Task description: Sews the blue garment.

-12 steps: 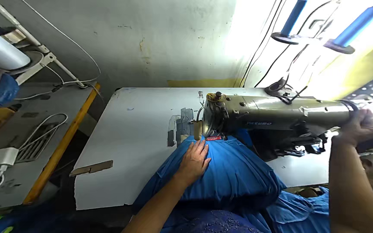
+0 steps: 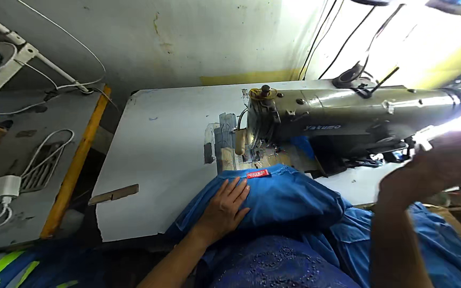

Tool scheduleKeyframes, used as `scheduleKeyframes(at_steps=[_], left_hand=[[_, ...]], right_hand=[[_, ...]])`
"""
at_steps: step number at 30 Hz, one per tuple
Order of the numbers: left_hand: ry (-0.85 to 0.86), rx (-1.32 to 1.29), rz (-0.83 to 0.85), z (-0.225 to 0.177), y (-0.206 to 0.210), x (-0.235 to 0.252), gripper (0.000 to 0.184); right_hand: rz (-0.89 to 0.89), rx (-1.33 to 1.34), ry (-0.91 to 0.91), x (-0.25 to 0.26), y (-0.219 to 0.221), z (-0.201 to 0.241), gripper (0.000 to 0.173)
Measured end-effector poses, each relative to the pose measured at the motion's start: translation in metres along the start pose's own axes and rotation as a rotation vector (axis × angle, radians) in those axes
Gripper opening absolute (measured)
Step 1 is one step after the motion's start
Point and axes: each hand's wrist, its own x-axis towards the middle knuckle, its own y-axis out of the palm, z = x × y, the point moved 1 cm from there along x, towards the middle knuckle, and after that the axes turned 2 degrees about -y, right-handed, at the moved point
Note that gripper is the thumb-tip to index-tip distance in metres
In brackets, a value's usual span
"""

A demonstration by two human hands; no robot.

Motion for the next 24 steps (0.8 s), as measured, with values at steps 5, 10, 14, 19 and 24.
scheduleKeyframes(at_steps=[5,10,14,19,24], left_hand=[[-0.065,-0.178,-0.093,0.008,-0.012,0.021,0.034],[-0.461,-0.499,-0.191,0.024,-0.019,0.068,0.028],[-0.56,-0.445,-0.082,0.025,-0.009,0.107,0.03],[-0.562,-0.278,0.019,0.019,-0.005,0.123,0.027],[0.032,-0.111,-0.243,0.018,0.017,0.101,0.013]], right_hand=[[0.983,0.096,-0.007,-0.106,0.096,0.054,0.027],[1.02,0.018,-0.061,-0.129,0.13,0.017,0.027],[1.039,0.075,-0.059,-0.124,0.134,0.013,0.025],[1.041,0.166,0.005,-0.119,0.134,0.01,0.023],[1.05,0.16,0.033,-0.121,0.134,0.012,0.02]])
